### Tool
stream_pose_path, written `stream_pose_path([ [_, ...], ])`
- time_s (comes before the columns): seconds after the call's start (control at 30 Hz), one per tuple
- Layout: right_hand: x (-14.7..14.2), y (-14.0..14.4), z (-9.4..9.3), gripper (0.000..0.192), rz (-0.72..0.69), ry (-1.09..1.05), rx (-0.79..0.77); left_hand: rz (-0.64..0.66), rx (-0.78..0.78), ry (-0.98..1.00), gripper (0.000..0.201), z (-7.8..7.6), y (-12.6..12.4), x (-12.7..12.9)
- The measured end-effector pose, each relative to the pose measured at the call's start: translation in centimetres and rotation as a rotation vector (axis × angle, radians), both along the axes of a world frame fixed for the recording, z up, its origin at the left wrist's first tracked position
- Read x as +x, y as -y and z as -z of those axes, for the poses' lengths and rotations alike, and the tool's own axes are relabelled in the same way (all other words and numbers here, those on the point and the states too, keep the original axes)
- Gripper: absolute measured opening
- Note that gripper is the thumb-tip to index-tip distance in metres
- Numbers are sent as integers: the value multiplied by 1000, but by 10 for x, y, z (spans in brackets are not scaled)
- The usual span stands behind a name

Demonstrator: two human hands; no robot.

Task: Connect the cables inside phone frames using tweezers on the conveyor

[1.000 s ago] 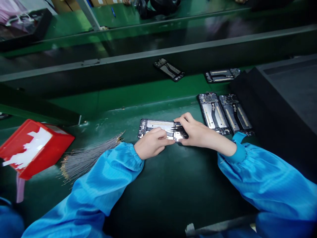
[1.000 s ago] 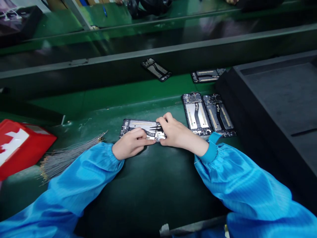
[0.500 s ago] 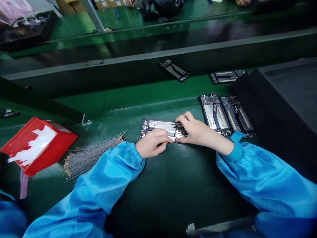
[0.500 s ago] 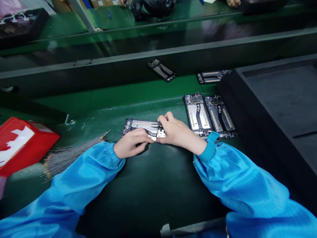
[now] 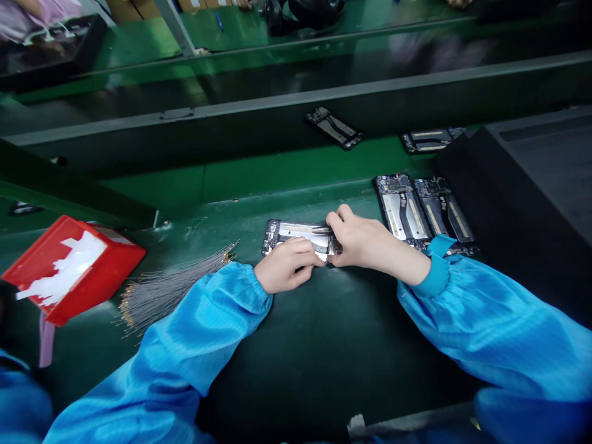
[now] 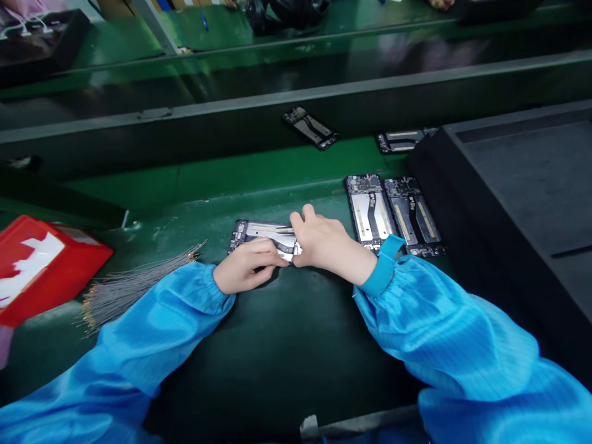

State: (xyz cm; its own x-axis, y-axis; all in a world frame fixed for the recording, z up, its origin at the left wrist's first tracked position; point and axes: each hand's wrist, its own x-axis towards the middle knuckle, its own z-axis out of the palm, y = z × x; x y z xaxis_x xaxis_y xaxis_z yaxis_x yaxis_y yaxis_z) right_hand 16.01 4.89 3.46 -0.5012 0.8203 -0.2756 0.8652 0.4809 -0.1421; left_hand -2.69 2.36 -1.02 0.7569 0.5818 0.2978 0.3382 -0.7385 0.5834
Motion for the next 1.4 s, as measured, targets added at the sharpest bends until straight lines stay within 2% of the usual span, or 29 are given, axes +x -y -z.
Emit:
stream_pose_path([
  [0.2,12,1,13,50,-73,-200,18,-171,50,-29,19,2,3,2],
  [0.37,14,0,16,52,-98,-168,56,-240,11,-76,13,1,3,4],
  [0.7,7,-4,9,47,-210,-15,160,-252,-15,-103,11,-2,-1,8],
  [1.07,-4,-10,3,46,-182,31,68,-241,-28,-65,12,-2,-1,5],
  [1.27,6,-11,11,48,-229,-42,110,-241,-16,-61,12,-1,-1,5],
  [1.4,3,-11,9,48,-227,-1,117,-251,-17,-61,12,1,0,6],
])
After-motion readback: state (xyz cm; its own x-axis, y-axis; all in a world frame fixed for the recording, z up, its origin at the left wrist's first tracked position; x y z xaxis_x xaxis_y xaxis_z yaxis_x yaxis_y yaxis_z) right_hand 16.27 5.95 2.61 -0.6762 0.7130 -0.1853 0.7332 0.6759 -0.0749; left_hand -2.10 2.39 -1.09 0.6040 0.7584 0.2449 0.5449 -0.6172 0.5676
